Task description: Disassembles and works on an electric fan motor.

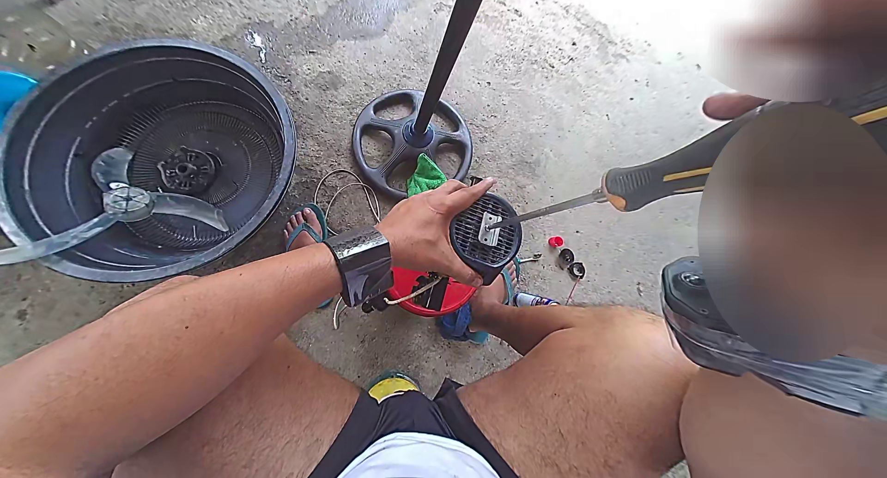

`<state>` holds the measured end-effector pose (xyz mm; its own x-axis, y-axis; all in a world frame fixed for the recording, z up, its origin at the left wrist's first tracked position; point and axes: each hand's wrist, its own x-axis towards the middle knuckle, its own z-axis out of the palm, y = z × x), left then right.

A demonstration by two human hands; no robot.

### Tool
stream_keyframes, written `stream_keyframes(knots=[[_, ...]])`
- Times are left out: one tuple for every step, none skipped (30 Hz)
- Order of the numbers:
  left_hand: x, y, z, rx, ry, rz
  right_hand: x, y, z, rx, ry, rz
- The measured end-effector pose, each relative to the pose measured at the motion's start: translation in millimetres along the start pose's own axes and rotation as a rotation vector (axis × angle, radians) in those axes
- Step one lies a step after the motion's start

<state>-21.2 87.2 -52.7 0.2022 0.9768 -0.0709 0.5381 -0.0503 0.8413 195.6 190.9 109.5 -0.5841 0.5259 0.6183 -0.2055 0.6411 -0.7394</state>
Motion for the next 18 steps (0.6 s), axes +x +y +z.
stream_keyframes(knots=[[0.1, 0.1, 0.2, 0.001, -0.003, 0.002, -1.3, 1.9, -2.0, -0.060, -0.004, -0.017], [0.4, -0.1, 0.2, -0.001, -0.002, 0.004, -0.9, 1.8, 0.3, -0.131, 0.016, -0.039], [0.3, -0.1, 0.3, -0.002, -0.001, 0.003, -0.6, 0.5, 4.8, -0.203, 0.053, -0.056], [0.2, 0.0, 0.4, -0.001, 0.000, -0.003, -0.8, -1.6, 9.1, -0.217, 0.088, -0.059], [0.3, 0.2, 0.4, -0.004, 0.000, -0.008, -0.6, -3.3, 11.6, -0.178, 0.091, -0.055], [0.4, 0.0, 0.2, -0.009, 0.002, -0.008, -0.3, -3.6, 11.2, -0.099, 0.064, -0.045], [0.3, -0.5, 0.2, -0.017, 0.006, -0.009, 0.3, -3.6, 10.4, 0.008, 0.026, -0.031], [0.0, -0.7, -0.3, -0.024, 0.005, -0.014, 1.0, -3.2, 10.7, 0.095, 0.005, -0.014], [-0.4, -0.3, -0.9, -0.028, 0.000, -0.022, 1.3, -2.6, 11.0, 0.115, -0.004, -0.008], [-0.6, 0.0, -1.0, -0.026, -0.006, -0.028, 0.5, -1.9, 10.1, 0.068, -0.018, -0.011], [-0.6, 0.4, -1.4, -0.026, -0.006, -0.030, 1.2, -1.9, 12.6, -0.013, 0.002, -0.030], [-0.6, 0.6, -1.4, -0.024, -0.005, -0.030, 1.2, -2.9, 16.5, -0.103, 0.041, -0.040], [-0.7, 0.3, -1.1, -0.027, -0.003, -0.027, 0.6, -4.0, 19.5, -0.170, 0.079, -0.050], [-0.7, 0.0, -0.9, -0.029, -0.001, -0.022, -0.1, -4.7, 20.1, -0.186, 0.099, -0.052], [-0.5, -0.5, -0.8, -0.029, 0.004, -0.016, -0.6, -5.2, 19.6, -0.154, 0.094, -0.049], [-0.4, -0.3, -1.2, -0.027, 0.001, -0.018, -1.4, -4.8, 17.4, -0.094, 0.059, -0.037], [-0.6, 0.2, -1.5, -0.025, -0.003, -0.023, -2.8, -4.3, 15.4, -0.022, 0.019, -0.015], [-0.8, 0.5, -1.7, -0.020, -0.001, -0.025, -2.9, -3.8, 15.8, 0.020, -0.011, -0.001]])
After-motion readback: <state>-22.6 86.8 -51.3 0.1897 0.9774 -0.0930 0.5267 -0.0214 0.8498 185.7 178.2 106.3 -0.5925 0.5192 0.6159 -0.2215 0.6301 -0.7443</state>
